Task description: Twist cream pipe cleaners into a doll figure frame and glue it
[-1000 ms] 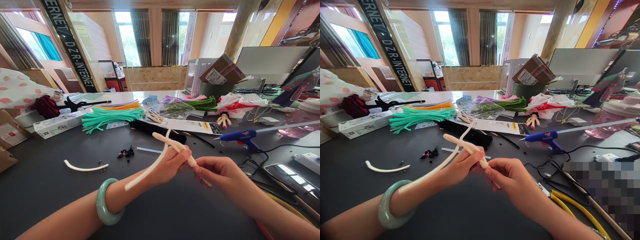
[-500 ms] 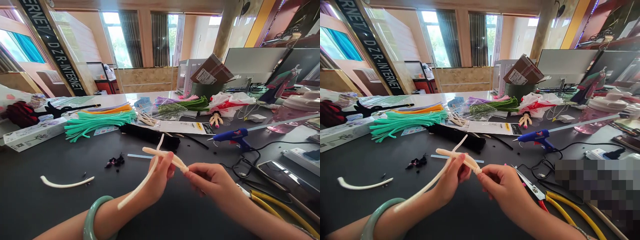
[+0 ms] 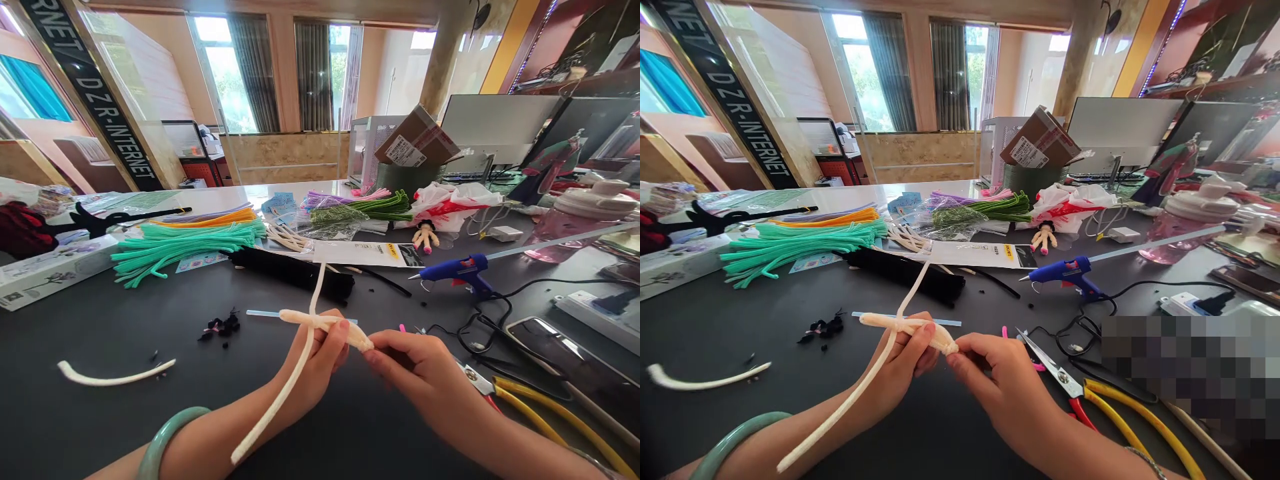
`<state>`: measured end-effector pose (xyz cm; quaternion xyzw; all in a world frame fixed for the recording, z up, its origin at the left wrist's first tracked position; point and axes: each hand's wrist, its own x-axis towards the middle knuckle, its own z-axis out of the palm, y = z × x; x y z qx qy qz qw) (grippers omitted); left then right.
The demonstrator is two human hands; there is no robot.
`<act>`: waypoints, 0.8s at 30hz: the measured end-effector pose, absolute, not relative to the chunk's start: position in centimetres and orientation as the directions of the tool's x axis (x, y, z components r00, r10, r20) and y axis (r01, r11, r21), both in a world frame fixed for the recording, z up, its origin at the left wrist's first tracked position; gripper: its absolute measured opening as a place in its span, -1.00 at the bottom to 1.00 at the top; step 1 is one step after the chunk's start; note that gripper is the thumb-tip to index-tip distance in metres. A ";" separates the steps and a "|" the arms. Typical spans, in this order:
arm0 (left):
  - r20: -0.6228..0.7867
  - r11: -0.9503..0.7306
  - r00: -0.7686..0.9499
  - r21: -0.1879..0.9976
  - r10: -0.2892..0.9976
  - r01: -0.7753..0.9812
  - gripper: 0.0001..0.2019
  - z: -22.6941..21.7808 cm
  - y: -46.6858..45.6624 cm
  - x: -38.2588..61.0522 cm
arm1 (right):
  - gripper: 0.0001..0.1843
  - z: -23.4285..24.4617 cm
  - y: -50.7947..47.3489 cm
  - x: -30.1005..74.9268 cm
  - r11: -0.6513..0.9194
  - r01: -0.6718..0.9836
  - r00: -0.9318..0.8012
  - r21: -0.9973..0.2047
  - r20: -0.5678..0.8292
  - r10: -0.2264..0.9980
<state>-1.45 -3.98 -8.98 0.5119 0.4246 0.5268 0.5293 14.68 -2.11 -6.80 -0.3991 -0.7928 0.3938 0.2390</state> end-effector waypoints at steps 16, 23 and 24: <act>0.100 -0.098 0.024 0.993 0.995 -0.061 -0.67 -8.6 -3.8 -1.2 | -0.74 -6.8 -1.9 14.6 0.348 0.362 -0.574 -0.865 0.087 0.814; 0.097 -0.113 -0.185 0.991 0.978 -0.075 -0.64 -8.8 -3.0 -1.7 | -0.78 -7.1 -1.9 14.7 0.445 0.540 -0.434 -0.714 0.217 0.875; 0.090 -0.105 -0.186 0.992 0.979 -0.076 -0.63 -8.8 -3.0 -1.8 | -0.78 -7.2 -1.9 14.7 0.458 0.545 -0.425 -0.702 0.239 0.873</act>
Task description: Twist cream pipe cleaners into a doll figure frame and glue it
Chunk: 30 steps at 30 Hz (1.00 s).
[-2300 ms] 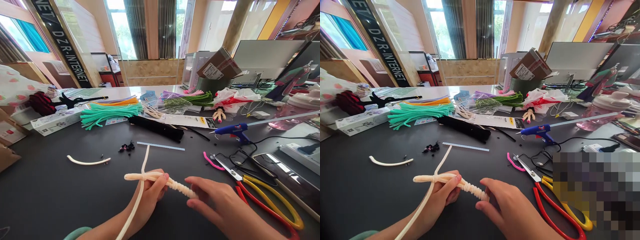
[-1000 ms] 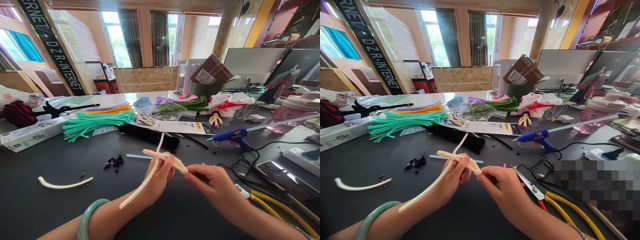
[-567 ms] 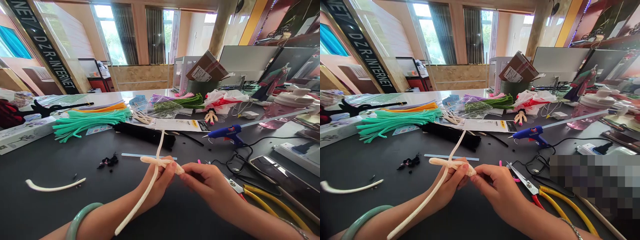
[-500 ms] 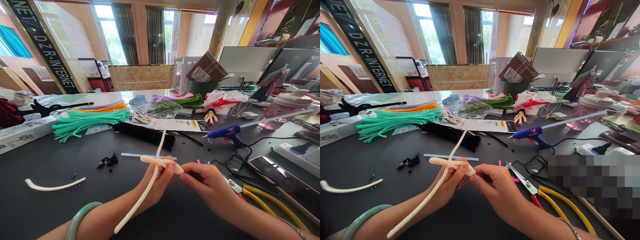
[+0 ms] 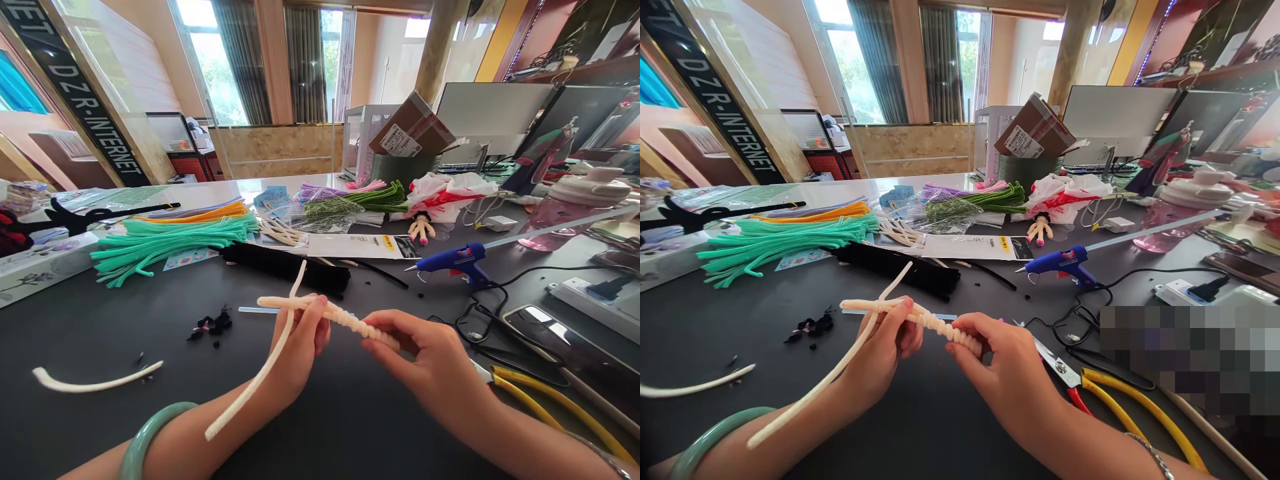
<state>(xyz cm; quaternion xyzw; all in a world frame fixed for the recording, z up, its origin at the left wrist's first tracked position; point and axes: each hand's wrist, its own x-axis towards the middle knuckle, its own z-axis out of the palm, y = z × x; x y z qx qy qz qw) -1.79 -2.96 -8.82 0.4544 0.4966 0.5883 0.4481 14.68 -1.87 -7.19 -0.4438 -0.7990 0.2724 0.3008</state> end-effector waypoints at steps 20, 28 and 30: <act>0.097 -0.100 -0.033 0.989 0.995 -0.108 -0.69 -9.0 -4.0 -0.7 | -0.82 -7.9 -2.5 15.0 0.542 0.510 -0.344 -0.668 0.419 0.840; 0.130 -0.128 0.047 0.991 0.990 -0.035 -0.66 -9.4 -4.2 -0.7 | -0.81 -7.9 -2.5 15.0 0.517 0.487 -0.365 -0.704 0.374 0.853; 0.127 -0.126 0.060 0.992 0.990 -0.022 -0.66 -9.5 -4.3 -0.8 | -0.81 -7.9 -2.4 14.9 0.515 0.492 -0.361 -0.702 0.373 0.855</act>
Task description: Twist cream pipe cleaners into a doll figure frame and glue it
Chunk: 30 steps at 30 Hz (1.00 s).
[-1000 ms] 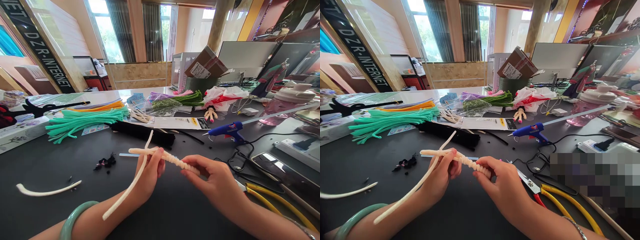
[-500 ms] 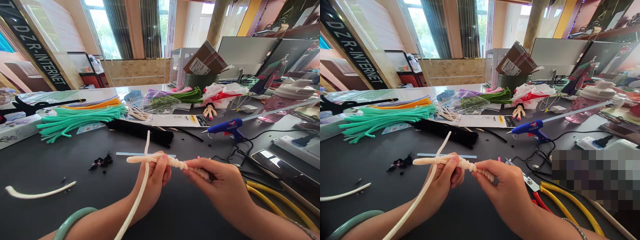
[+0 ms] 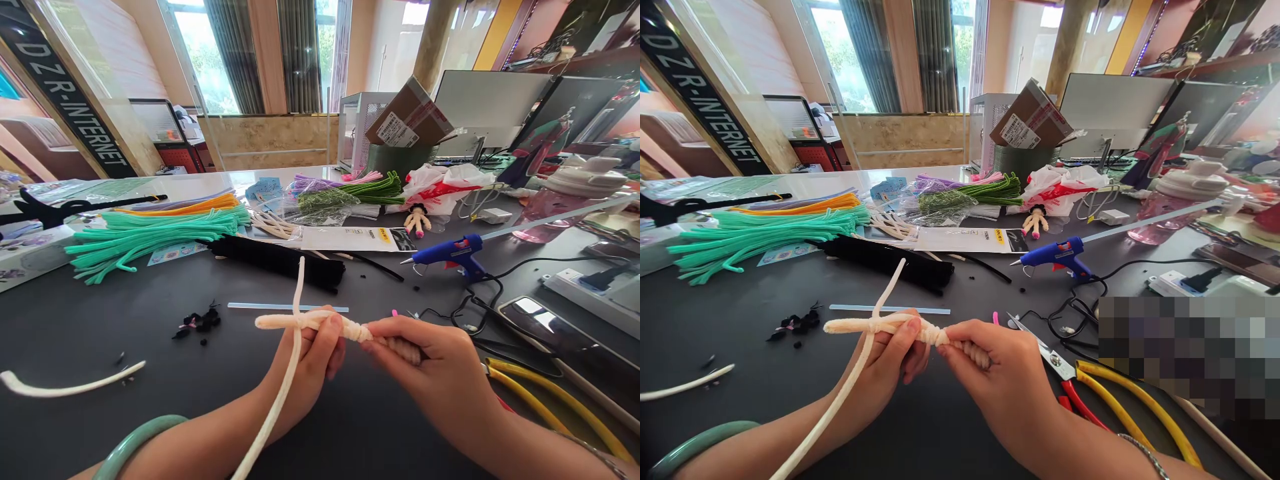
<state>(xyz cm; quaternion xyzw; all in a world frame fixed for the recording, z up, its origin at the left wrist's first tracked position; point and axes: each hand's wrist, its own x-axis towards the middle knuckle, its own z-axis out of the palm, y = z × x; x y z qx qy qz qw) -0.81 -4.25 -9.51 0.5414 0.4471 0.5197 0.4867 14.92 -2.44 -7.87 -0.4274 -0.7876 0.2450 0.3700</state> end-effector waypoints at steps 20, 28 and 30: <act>0.021 -0.057 -0.180 0.979 0.983 -0.196 -0.67 -9.1 -3.4 -1.4 | -0.91 -8.0 -2.0 14.8 0.493 0.471 -0.262 -0.732 0.417 0.870; 0.026 -0.063 -0.156 0.969 0.987 -0.239 -0.65 -9.2 -3.2 -1.6 | -0.92 -8.1 -1.9 14.9 0.462 0.440 -0.291 -0.770 0.364 0.885; 0.009 -0.043 -0.155 0.975 0.988 -0.216 -0.65 -9.2 -3.2 -1.6 | -0.93 -8.1 -1.8 14.9 0.462 0.438 -0.294 -0.771 0.363 0.884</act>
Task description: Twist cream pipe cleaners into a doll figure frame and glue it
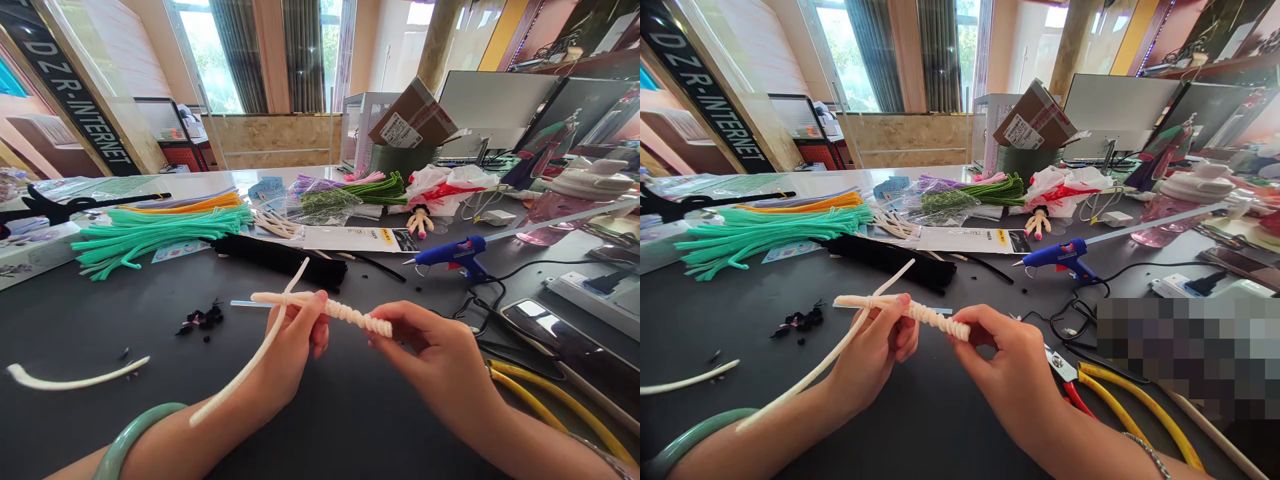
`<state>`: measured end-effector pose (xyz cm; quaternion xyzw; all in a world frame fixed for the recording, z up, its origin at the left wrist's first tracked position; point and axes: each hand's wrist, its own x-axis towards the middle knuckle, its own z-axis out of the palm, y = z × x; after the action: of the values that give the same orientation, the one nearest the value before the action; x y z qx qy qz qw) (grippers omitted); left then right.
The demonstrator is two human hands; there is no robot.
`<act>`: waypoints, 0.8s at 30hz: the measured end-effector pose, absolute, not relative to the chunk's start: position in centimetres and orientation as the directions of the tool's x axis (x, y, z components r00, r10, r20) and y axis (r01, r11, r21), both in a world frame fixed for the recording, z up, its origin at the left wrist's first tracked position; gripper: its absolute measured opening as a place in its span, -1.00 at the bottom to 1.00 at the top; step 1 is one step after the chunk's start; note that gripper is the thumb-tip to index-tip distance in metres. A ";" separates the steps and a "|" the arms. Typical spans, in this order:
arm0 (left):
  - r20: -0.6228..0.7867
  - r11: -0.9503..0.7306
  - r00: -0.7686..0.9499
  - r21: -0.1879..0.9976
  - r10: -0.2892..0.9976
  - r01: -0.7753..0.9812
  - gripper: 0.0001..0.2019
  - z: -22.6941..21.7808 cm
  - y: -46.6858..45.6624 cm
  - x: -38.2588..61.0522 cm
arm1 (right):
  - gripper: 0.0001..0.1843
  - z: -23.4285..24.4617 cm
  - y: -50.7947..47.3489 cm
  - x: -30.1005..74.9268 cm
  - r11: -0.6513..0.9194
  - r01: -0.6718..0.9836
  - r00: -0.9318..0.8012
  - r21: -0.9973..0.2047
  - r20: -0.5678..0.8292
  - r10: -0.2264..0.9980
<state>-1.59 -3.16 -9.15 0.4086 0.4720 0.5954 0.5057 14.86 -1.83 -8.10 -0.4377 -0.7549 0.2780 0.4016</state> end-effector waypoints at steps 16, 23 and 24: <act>0.130 -0.133 -0.034 0.909 0.991 -0.395 -0.76 -8.9 -3.4 -1.6 | -0.98 -7.2 -2.0 14.6 0.404 0.167 -0.187 -0.899 0.374 0.909; 0.117 -0.068 0.077 0.884 0.990 -0.462 -0.72 -8.4 -3.8 -1.5 | -0.92 -7.1 -1.9 14.6 0.336 0.019 -0.169 -0.942 0.328 0.929; 0.110 -0.054 0.092 0.882 0.990 -0.468 -0.71 -8.4 -3.8 -1.5 | -0.92 -7.2 -1.9 14.7 0.326 0.007 -0.174 -0.945 0.320 0.931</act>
<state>-1.54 -3.77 -8.45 0.4150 0.3144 0.5958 0.6115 14.65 -1.89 -7.17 -0.3751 -0.6252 0.4431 0.5216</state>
